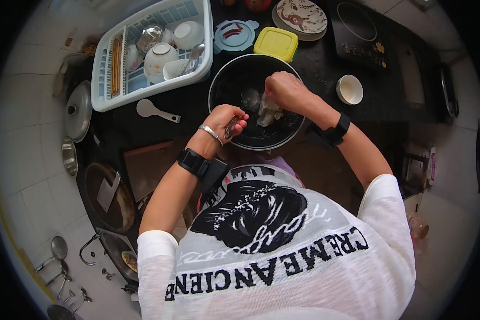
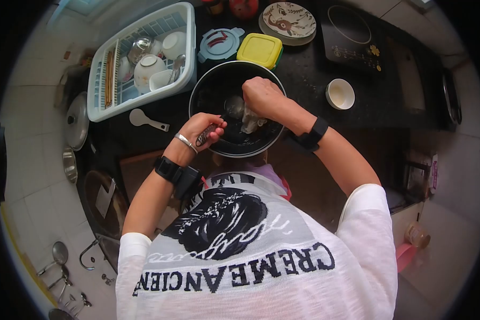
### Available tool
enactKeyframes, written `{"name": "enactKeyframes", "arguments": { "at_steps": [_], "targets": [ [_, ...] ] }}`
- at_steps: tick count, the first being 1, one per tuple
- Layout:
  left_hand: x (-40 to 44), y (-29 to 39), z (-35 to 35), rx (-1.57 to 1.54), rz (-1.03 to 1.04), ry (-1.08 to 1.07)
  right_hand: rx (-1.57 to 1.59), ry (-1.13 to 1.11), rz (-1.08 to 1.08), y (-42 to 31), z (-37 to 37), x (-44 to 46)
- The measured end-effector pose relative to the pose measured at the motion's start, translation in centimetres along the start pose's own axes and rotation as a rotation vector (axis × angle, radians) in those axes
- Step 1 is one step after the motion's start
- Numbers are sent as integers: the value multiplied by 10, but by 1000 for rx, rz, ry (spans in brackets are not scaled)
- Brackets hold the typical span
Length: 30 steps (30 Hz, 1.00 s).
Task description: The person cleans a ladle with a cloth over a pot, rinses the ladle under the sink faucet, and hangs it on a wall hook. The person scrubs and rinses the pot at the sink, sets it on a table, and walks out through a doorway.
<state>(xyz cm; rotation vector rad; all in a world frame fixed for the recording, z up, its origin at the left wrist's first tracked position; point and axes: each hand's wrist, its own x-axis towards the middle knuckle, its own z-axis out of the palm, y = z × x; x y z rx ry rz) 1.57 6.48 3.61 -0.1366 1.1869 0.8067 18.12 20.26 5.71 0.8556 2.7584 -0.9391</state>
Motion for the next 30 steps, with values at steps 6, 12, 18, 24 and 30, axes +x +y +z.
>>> {"name": "enactKeyframes", "arguments": {
  "at_steps": [6,12,18,24,30],
  "targets": [
    [1,-6,21,-57,-9,96,-434,-135,27,20,67,11],
    [-17,-5,17,-90,81,101,-300,35,-172,5,39,-3],
    [-31,-7,33,226,44,19,-502,245,-504,-18,27,9],
    [-65,-18,54,551,148,127,-534,-125,-174,-19,25,26],
    [-95,-9,44,318,158,-48,57,66,-97,-4,-2,18]
  ]
}}
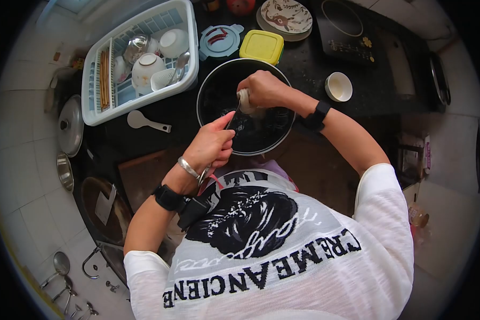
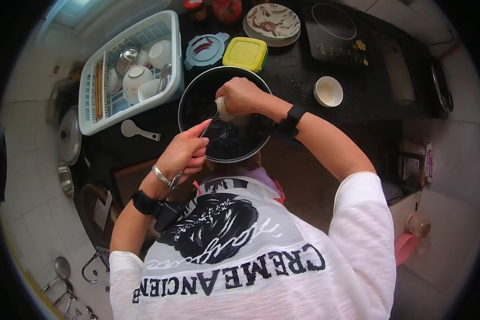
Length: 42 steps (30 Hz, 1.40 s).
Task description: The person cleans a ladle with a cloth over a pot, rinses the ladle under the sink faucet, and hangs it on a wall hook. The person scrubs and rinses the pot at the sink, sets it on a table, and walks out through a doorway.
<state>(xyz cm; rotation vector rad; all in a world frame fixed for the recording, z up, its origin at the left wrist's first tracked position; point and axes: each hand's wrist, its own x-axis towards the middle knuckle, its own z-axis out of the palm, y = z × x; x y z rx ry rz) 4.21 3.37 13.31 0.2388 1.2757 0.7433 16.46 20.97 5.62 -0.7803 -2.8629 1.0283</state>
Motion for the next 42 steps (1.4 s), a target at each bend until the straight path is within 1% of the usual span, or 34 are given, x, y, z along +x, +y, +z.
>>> {"name": "enactKeyframes", "arguments": {
  "at_steps": [1,2,3,4,5,7,8,10,11,13,15,17,18,19,21,23,24,25,27,28,29,31,32,33,35,36,38,39,41,42],
  "targets": [
    [-4,1,-4,-90,25,-65,2,-2,0,0,-3,-3],
    [-7,1,-7,-160,43,-99,229,16,93,0,-9,-5],
    [-9,1,-10,-160,41,-98,454,34,186,-3,-15,-8],
    [-12,1,-12,-219,64,-148,538,52,213,-4,-17,-11],
    [-14,0,-14,-277,87,-198,541,53,213,-4,-15,-14],
    [-15,-5,-16,-332,92,-225,983,150,320,-1,-5,-18],
    [-15,-7,-17,-390,100,-253,985,152,321,0,2,-20],
    [-12,-12,-18,-440,99,-276,1465,266,358,0,18,-24],
    [-11,-15,-17,-493,99,-298,1466,268,359,-1,23,-24],
    [-5,-22,-18,-527,114,-317,1794,466,522,-7,32,-22],
    [-3,-24,-16,-561,130,-337,1831,513,544,-9,42,-17],
    [-3,-24,-12,-537,181,-315,1971,529,662,-6,53,-12],
    [-1,-24,-11,-536,180,-314,2037,463,618,-4,57,-8],
    [2,-23,-11,-503,190,-275,2037,464,618,0,59,-7],
    [6,-23,-11,-471,202,-233,1857,323,737,1,56,-7],
    [14,-25,-14,-375,236,-129,1590,165,778,-4,46,-11],
    [19,-27,-19,-382,238,-124,1392,68,792,-2,45,-13],
    [23,-27,-24,-384,240,-122,1390,65,791,2,44,-12],
    [27,-30,-31,-425,188,-55,598,-221,660,10,46,-10],
    [29,-32,-36,-425,180,-74,301,-176,643,5,45,-9],
    [31,-33,-40,-425,179,-72,303,-176,642,9,47,-8],
    [35,-35,-45,-430,156,-36,-123,-208,491,15,48,-5],
    [35,-34,-45,-430,156,-36,-179,-278,502,18,49,-5],
    [35,-32,-45,-421,152,-34,-177,-279,502,17,52,-6],
    [36,-28,-44,-412,148,-32,-310,-242,394,18,60,-9],
    [36,-26,-42,-402,139,-6,-310,-241,395,18,61,-9],
    [37,-25,-40,-390,130,22,-157,-480,211,18,63,-9],
    [39,-25,-39,-378,107,54,-157,-476,211,13,56,-10],
    [43,-25,-41,-366,85,85,-162,-464,-36,6,41,-13],
    [44,-27,-42,-353,71,91,-124,-320,-32,-2,32,-14]
  ]
}}
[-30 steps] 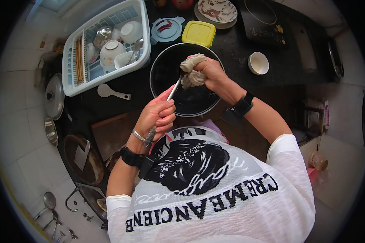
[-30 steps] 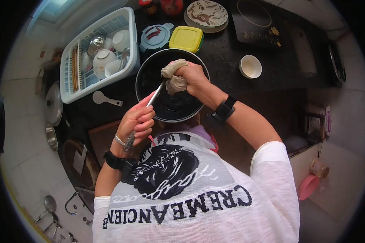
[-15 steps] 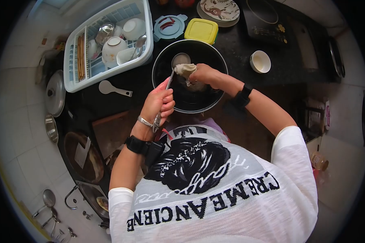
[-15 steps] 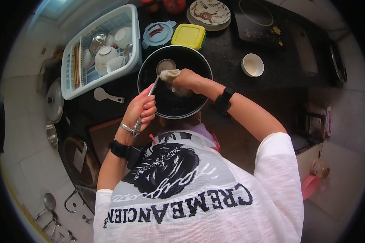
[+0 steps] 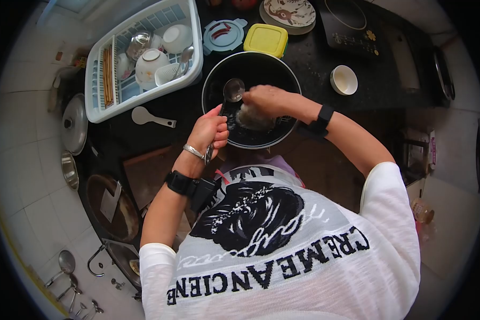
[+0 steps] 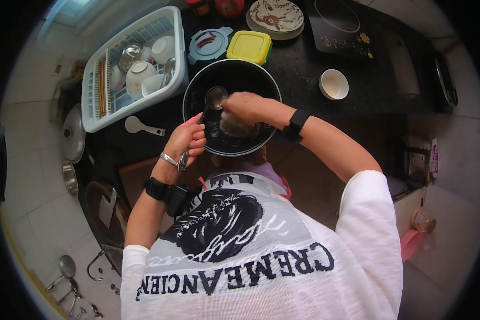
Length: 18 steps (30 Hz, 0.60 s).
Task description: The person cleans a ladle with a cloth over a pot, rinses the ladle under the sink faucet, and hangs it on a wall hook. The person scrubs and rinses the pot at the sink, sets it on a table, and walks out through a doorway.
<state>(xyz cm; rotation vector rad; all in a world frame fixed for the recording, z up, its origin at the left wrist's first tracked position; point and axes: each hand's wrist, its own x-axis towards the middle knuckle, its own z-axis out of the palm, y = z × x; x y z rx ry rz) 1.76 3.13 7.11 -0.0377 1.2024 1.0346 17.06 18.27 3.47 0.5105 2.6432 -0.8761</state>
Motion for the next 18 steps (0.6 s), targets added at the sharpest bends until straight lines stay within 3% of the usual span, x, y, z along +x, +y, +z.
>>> {"name": "enactKeyframes", "arguments": {
  "at_steps": [1,3,4,6,7,9,11,13,15,18],
  "targets": [
    [1,-3,-1,13,-17,8,3,-5,2,-8,-12,-5],
    [-6,-3,8,89,-33,10,-62,302,-134,-20,-30,-12],
    [-10,-1,14,171,-42,10,-60,305,-126,-19,-25,-8],
    [-15,0,22,265,-35,-20,-283,553,-294,-13,-12,6],
    [-19,-1,25,352,-29,-43,-282,553,-291,-12,-8,8],
    [-26,-5,28,414,-35,-82,-377,264,-117,-10,-3,13],
    [-29,-14,31,544,68,-37,-318,234,-88,-7,-2,15],
    [-33,-16,24,532,83,-50,-128,36,-19,-14,-22,6],
    [-41,-11,21,435,63,-102,-12,134,-67,3,-15,6],
    [-57,4,18,343,30,-179,530,153,79,-2,-32,-4]
  ]
}}
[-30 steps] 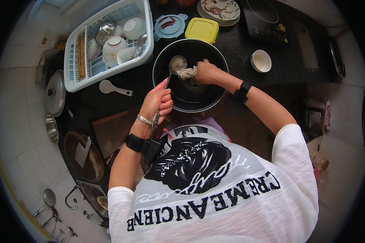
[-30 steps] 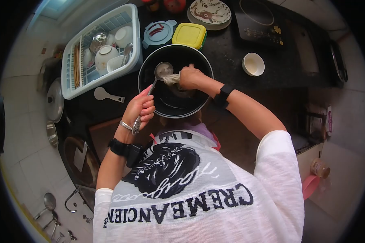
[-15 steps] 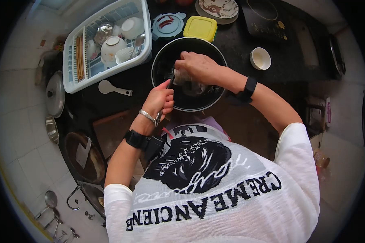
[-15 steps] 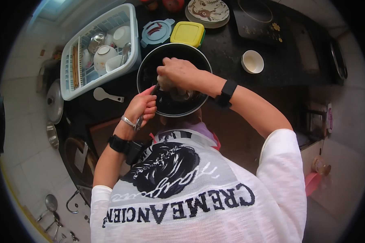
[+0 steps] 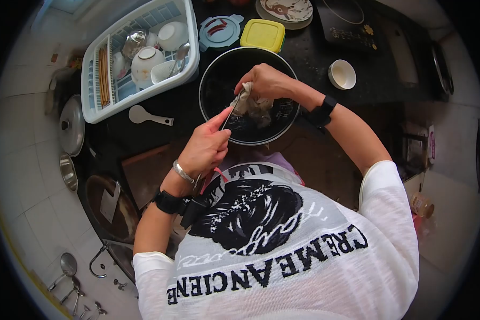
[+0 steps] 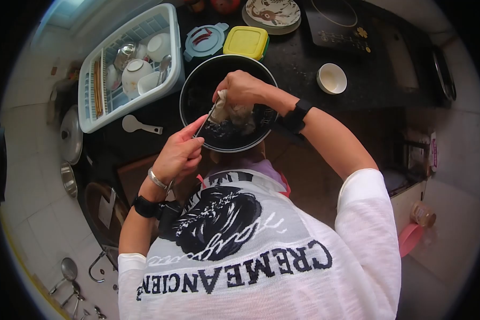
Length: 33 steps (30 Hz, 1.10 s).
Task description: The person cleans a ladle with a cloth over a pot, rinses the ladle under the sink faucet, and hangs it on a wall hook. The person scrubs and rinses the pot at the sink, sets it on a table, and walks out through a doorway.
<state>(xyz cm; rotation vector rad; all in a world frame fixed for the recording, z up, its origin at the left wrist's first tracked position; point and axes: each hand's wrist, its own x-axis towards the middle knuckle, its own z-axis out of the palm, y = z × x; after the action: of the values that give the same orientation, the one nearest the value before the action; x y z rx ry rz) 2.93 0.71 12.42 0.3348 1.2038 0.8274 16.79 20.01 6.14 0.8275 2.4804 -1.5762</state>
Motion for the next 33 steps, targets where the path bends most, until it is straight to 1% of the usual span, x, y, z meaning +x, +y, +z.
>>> {"name": "enactKeyframes", "arguments": {
  "at_steps": [1,3,4,5,7,8,9,11,12,13,14,15,16,17,19,20,22,23,25,26,27,29,31,33],
  "targets": [
    [-5,3,-3,0,0,-1,0,1,0,2,0,-2],
    [-12,6,-7,-207,39,-126,593,87,-31,6,-1,-7],
    [-12,5,-8,-267,62,-144,773,114,-42,6,-1,-8],
    [-11,3,-8,-267,63,-144,773,113,-42,6,4,-9],
    [-8,1,-4,-448,88,-199,1382,254,13,11,16,-6],
    [-6,-1,-4,-448,89,-201,1463,307,56,17,22,-2],
    [-1,-3,-4,-462,78,-198,1461,306,55,25,29,1],
    [9,-10,-5,-477,68,-192,1588,346,418,41,41,7],
    [15,-15,-7,-455,76,-131,1340,359,442,44,44,10],
    [20,-19,-8,-430,85,-70,1345,358,442,49,43,12],
    [25,-19,-9,-446,87,12,849,286,503,54,40,15],
    [28,-19,-11,-446,86,14,352,207,541,53,37,15],
    [32,-18,-14,-482,104,23,72,207,504,50,36,13],
    [35,-17,-17,-519,123,30,73,207,504,52,40,11],
    [41,-17,-20,-527,115,10,-579,333,227,56,53,6],
    [43,-16,-20,-556,88,24,-577,333,227,59,52,6],
    [46,-19,-22,-579,63,37,-737,-216,184,58,44,7],
    [49,-23,-26,-619,38,33,-736,-211,182,56,39,8],
    [51,-26,-30,-667,14,33,-450,0,348,47,25,6],
    [50,-29,-31,-663,4,54,-88,135,429,10,10,-11],
    [49,-30,-31,-659,-6,73,28,232,395,-2,4,-20],
    [49,-32,-28,-664,-13,52,166,434,257,-10,7,-25],
    [45,-29,-22,-655,-23,27,187,544,109,3,22,-12],
    [39,-24,-12,-591,-9,-37,139,532,117,7,38,-3]
  ]
}}
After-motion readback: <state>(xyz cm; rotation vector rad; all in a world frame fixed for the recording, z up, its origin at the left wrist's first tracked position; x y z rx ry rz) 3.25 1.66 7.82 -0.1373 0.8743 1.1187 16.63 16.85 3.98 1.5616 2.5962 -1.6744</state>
